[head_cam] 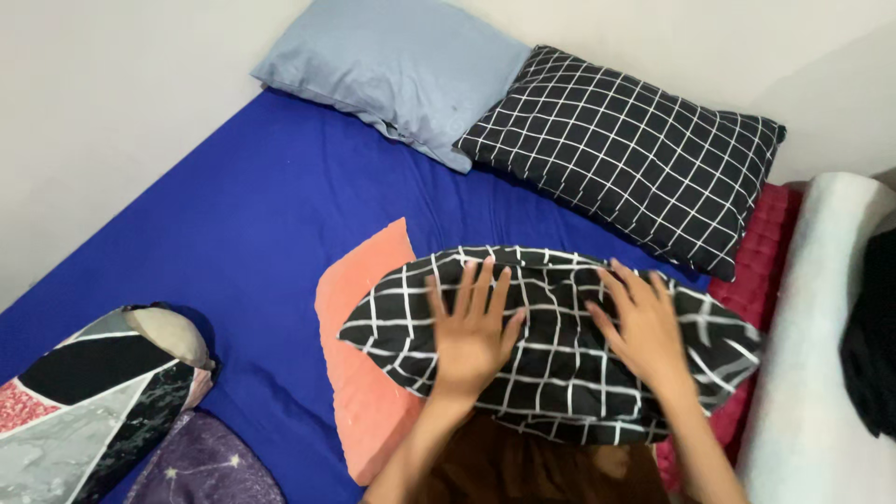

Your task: The person arranges several pillows on a blue bedsheet. They smooth and position a light blue pillow, followed by two black and white checkered pillows, and finally a small patterned pillow, placing them neatly at the head of the bed.

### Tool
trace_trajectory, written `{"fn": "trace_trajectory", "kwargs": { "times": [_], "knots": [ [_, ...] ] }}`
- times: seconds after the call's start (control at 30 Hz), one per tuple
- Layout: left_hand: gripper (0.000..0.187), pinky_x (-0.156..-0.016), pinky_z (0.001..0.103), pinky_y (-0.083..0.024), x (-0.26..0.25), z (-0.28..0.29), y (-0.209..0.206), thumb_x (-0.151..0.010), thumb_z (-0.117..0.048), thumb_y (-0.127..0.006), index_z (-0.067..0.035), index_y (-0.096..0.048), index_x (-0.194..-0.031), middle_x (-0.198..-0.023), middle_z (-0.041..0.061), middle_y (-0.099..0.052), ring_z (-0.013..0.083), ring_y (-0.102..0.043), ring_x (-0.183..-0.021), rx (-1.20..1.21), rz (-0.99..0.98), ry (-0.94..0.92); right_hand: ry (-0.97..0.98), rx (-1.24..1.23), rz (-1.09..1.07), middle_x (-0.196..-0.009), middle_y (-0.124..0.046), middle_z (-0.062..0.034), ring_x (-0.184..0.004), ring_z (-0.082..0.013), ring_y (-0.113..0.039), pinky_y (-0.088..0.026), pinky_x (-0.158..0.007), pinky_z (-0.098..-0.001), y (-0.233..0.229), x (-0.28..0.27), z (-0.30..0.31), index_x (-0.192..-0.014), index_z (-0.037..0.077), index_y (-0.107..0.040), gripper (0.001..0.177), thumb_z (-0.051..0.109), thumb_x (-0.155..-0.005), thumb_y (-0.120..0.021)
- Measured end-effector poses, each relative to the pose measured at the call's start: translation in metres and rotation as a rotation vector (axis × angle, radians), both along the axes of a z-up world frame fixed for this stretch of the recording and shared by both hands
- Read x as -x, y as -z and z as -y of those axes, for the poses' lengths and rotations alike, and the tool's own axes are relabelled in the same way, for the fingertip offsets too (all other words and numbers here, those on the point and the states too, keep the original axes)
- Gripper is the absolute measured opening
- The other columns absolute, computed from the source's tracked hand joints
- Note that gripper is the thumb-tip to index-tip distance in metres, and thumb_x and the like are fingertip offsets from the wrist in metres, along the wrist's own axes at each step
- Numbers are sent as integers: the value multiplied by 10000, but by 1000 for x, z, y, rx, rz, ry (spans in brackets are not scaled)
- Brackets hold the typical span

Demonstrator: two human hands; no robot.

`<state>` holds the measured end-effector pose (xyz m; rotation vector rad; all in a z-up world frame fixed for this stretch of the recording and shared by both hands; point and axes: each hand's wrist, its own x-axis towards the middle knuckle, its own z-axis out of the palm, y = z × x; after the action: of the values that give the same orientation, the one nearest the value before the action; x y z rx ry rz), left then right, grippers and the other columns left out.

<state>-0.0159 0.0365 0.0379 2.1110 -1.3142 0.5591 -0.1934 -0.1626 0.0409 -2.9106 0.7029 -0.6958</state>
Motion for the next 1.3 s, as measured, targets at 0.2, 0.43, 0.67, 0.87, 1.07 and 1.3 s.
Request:
{"fn": "trace_trajectory", "kwargs": {
  "times": [0.2, 0.43, 0.67, 0.87, 1.07, 1.3],
  "knots": [
    [664, -1050, 636, -308, -51, -67, -4, -661, -493, -765, -176, -707, -1241, -1190, 99, -674, 308, -599, -1153, -164, -107, 27, -47, 78, -171, -1175, -662, -96, -1138, -290, -617, -356, -1064, -552, -7, 70, -4, -1304, 109, -639, 830, 539, -602, -738],
    [402, -789, 411, -465, -95, -14, -32, -665, -48, -741, -83, -719, -1064, -917, 75, -680, 280, -650, -878, 157, 11, 99, 42, 300, 131, -877, -613, -96, -778, -305, -627, -490, -695, -434, -31, 35, 52, -1012, 100, -697, 373, -18, -660, -729],
    [222, -989, 414, -470, -70, -41, -155, -882, -65, -804, -127, -751, -1088, -909, 7, -681, 173, -652, -860, 335, 211, 194, 36, 396, 221, -1062, -694, -46, -971, -242, -694, -548, -850, -363, -101, 110, 62, -1334, 199, -672, 573, 79, -799, -838],
    [570, -918, 496, -472, -29, -102, -147, -828, -459, -729, -142, -696, -1300, -863, 23, -716, 241, -709, -868, -430, -415, 555, 12, -565, -1115, -1179, -767, 98, -1058, -63, -775, -597, -1003, -252, -96, 161, 9, -1560, 452, -422, 775, 471, -828, -676],
    [656, -1167, 534, -327, -50, 0, -46, -961, -485, -643, -75, -529, -1460, -1492, 130, -561, 314, -494, -1406, -133, -33, 217, -83, -244, 3, -1532, -516, -171, -1335, -338, -556, -457, -1074, -429, -82, 45, 24, -1504, 159, -495, 715, 389, -851, -671],
    [609, -1193, 671, -170, -32, 103, 97, -1015, -518, -500, -215, -454, -1541, -1613, 79, -388, 309, -318, -1508, -303, -109, 13, -23, -68, -147, -1666, -299, -158, -1527, -344, -287, -222, -1191, -578, 98, -69, 14, -1617, 140, -342, 686, 414, -1025, -555]
  ]
}}
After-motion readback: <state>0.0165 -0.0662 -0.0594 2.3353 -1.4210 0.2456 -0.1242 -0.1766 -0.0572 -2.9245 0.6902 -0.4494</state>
